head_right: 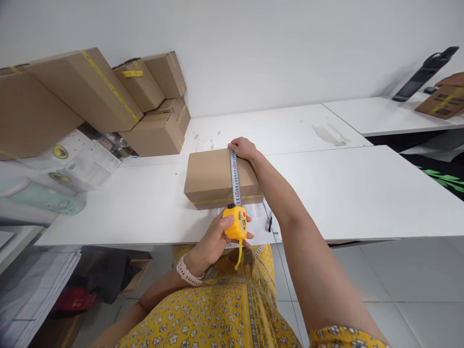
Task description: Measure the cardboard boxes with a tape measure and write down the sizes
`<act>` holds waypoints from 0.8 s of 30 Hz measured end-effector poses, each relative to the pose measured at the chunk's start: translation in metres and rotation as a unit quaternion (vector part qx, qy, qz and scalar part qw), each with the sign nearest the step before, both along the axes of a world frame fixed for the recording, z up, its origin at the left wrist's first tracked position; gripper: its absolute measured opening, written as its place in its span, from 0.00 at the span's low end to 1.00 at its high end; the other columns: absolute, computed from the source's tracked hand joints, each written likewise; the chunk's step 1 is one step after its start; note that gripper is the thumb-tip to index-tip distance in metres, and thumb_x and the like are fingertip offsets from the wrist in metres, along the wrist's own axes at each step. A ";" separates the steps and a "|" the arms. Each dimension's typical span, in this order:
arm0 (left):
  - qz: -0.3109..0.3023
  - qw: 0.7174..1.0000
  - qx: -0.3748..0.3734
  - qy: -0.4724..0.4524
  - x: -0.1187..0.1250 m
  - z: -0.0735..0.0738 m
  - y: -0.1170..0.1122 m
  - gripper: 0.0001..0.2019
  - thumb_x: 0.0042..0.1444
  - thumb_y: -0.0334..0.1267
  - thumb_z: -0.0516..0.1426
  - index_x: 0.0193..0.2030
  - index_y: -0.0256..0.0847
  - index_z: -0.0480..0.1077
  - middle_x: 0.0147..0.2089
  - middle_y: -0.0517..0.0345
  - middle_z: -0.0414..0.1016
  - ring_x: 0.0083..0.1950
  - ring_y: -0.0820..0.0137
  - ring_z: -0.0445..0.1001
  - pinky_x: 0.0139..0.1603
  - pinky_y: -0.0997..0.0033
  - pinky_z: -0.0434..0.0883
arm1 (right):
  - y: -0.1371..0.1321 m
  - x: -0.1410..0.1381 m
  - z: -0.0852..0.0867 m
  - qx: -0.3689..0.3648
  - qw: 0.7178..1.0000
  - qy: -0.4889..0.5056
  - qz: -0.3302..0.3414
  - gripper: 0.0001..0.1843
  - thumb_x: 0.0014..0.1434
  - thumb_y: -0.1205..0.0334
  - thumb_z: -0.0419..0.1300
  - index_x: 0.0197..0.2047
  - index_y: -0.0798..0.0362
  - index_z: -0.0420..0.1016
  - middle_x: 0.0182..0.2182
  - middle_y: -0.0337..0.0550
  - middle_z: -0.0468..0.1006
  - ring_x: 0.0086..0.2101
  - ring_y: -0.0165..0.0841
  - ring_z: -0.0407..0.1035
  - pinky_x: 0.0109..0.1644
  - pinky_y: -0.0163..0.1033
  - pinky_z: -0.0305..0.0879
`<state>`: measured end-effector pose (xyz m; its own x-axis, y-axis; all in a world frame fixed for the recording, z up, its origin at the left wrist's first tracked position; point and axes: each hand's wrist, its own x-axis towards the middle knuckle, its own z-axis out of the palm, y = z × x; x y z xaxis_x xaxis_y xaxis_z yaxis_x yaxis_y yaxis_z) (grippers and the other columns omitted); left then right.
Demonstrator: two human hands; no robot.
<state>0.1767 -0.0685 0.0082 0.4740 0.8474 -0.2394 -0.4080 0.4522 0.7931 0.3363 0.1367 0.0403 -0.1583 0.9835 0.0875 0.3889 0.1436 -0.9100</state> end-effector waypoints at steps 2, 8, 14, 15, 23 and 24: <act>0.000 1.000 0.025 0.013 -0.010 -0.002 -0.002 0.27 0.51 0.56 0.67 0.50 0.42 0.69 0.50 0.48 0.74 0.36 0.62 0.81 0.32 0.63 0.79 | 0.017 0.000 0.004 0.002 1.000 0.002 -0.015 0.21 0.64 0.38 0.58 0.42 0.47 0.76 0.40 0.43 0.81 0.43 0.39 0.70 0.49 0.44 0.68; 0.168 0.952 0.187 0.174 -0.087 -0.029 -0.018 0.35 0.51 0.46 0.71 0.63 0.53 0.63 0.56 0.50 0.73 0.48 0.58 0.80 0.45 0.60 0.81 | 0.008 0.044 -0.007 0.123 0.966 0.098 -0.205 0.21 0.66 0.40 0.55 0.46 0.48 0.78 0.41 0.47 0.82 0.45 0.39 0.74 0.52 0.44 0.70; 0.248 0.929 0.138 0.239 -0.129 -0.059 0.007 0.32 0.51 0.53 0.68 0.59 0.49 0.63 0.51 0.54 0.72 0.43 0.61 0.81 0.40 0.60 0.82 | -0.089 0.072 -0.051 0.019 0.982 -0.002 -0.188 0.37 0.63 0.26 0.48 0.58 0.43 0.77 0.32 0.44 0.79 0.35 0.40 0.72 0.46 0.48 0.72; 0.234 0.933 0.137 0.236 -0.130 -0.058 0.015 0.32 0.49 0.54 0.68 0.58 0.48 0.63 0.50 0.54 0.72 0.41 0.61 0.82 0.39 0.60 0.82 | -0.098 0.070 -0.052 0.009 0.986 0.005 -0.168 0.38 0.63 0.25 0.48 0.60 0.42 0.77 0.36 0.45 0.80 0.36 0.40 0.73 0.46 0.49 0.73; 0.234 0.921 0.220 0.218 -0.143 0.004 0.076 0.33 0.46 0.53 0.68 0.56 0.46 0.64 0.61 0.48 0.72 0.36 0.67 0.79 0.32 0.66 0.79 | -0.075 0.051 -0.007 0.126 0.979 -0.016 -0.159 0.28 0.62 0.34 0.59 0.56 0.42 0.77 0.40 0.45 0.77 0.43 0.42 0.71 0.49 0.48 0.69; 0.235 0.919 0.228 0.219 -0.144 0.012 0.081 0.32 0.46 0.53 0.68 0.56 0.46 0.64 0.62 0.47 0.72 0.36 0.67 0.79 0.31 0.66 0.79 | -0.068 0.050 -0.004 0.132 0.975 -0.034 -0.176 0.25 0.62 0.35 0.61 0.53 0.43 0.78 0.39 0.45 0.76 0.42 0.42 0.70 0.49 0.49 0.69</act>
<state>0.0331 0.0121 0.0198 -0.0268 0.9936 0.1099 -0.0695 -0.1115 0.9913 0.3859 0.0688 0.0366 0.1711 0.9226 0.3457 0.5142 0.2157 -0.8301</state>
